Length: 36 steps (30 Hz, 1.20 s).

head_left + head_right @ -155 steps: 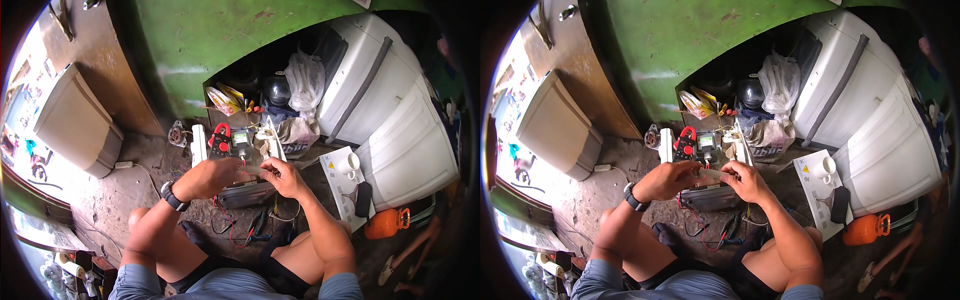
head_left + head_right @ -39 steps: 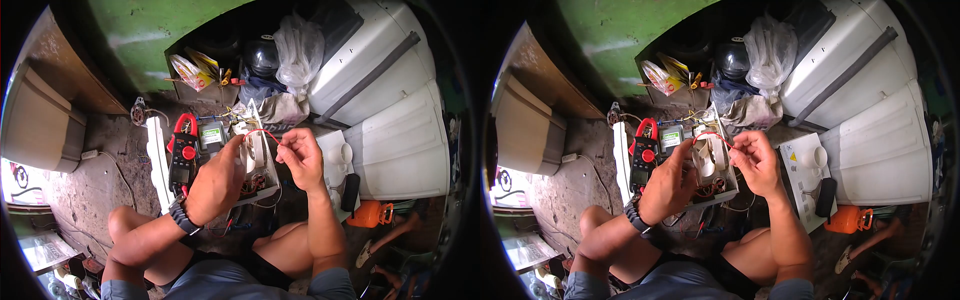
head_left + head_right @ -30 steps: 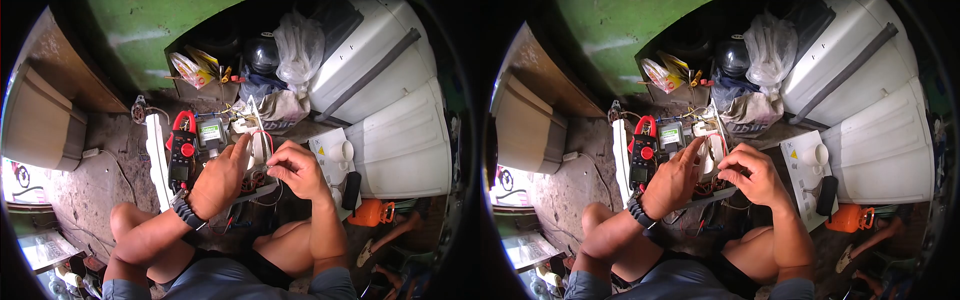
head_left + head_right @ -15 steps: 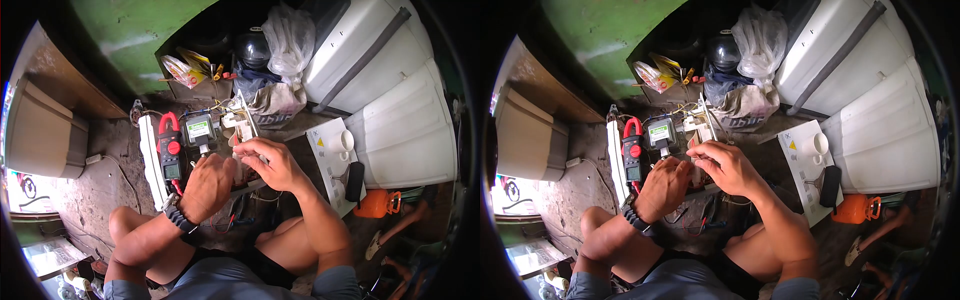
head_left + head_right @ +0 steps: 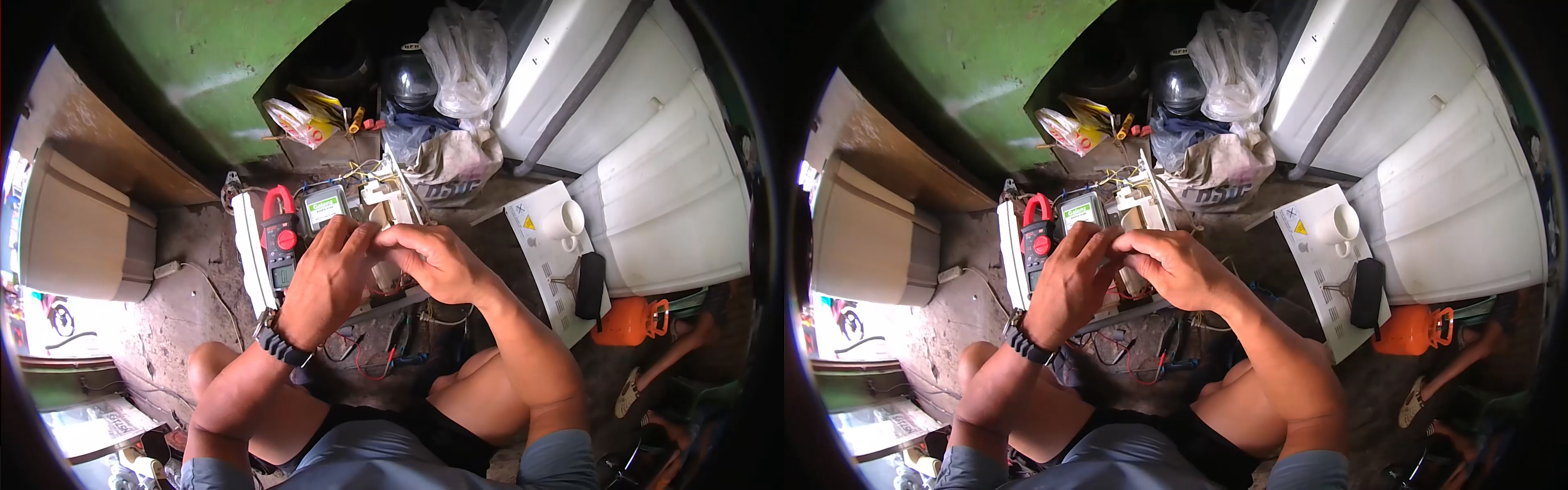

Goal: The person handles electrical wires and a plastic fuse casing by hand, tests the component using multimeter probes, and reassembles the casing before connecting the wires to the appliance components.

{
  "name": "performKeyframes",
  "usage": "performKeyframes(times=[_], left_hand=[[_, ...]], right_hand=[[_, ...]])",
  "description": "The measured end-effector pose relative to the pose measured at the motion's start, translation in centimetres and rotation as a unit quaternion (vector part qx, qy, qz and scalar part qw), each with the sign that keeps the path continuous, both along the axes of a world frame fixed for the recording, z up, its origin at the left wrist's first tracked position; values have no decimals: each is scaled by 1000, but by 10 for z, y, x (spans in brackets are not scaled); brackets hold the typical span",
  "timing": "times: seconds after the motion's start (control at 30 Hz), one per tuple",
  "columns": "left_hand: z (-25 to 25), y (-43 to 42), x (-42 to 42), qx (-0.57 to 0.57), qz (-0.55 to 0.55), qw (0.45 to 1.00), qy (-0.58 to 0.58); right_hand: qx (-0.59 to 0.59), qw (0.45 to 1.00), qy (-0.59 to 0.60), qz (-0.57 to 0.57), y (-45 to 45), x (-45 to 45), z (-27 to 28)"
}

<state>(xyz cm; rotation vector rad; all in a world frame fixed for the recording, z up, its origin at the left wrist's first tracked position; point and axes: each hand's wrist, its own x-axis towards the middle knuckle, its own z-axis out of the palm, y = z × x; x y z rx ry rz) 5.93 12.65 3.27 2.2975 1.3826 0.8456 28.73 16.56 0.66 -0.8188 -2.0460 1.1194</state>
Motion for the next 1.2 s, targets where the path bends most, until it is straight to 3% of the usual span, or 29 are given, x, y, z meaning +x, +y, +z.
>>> performKeyframes(times=[0.2, 0.27, 0.4, 0.5, 0.57, 0.67, 0.7, 0.8, 0.93, 1.0, 1.1, 1.17, 1.2], left_hand=[[-14, 13, -2, 9, 9, 999, 49], [-13, 16, -3, -16, 6, 999, 49], [-10, 25, -4, -84, 3, 995, 45], [-14, 34, -5, -148, 25, 984, 94], [-17, 32, -2, -48, -43, 986, 151], [-26, 28, 4, -36, -33, 986, 162], [-29, 34, 4, -4, -85, 986, 141], [-32, 41, 3, -101, -115, 971, 183], [-23, 70, -4, -140, -142, 952, 231], [-27, 74, -7, -148, -163, 942, 253], [-46, 77, -14, -58, -198, 957, 202], [-33, 75, -8, -107, -276, 902, 315], [-31, 70, -7, -110, -274, 904, 308]], right_hand=[[8, 998, 23, -50, -12, -4, -6], [129, 986, -78, -67, -19, -4, -7], [104, 986, -129, -28, -24, 0, -7], [152, 973, -172, -2, -26, 2, -11], [176, 964, -198, 10, -26, 3, -14], [207, 956, -204, 36, -27, 2, -13], [205, 950, -235, 27, -29, 2, -14], [212, 930, -298, 29, -41, -1, -6], [202, 925, -318, 38, -38, -2, 1], [203, 930, -304, 41, -33, 0, -1], [193, 932, -303, 52, -29, 1, 4], [180, 928, -319, 66, -27, 1, 9], [156, 929, -324, 84, -25, 1, 10]])
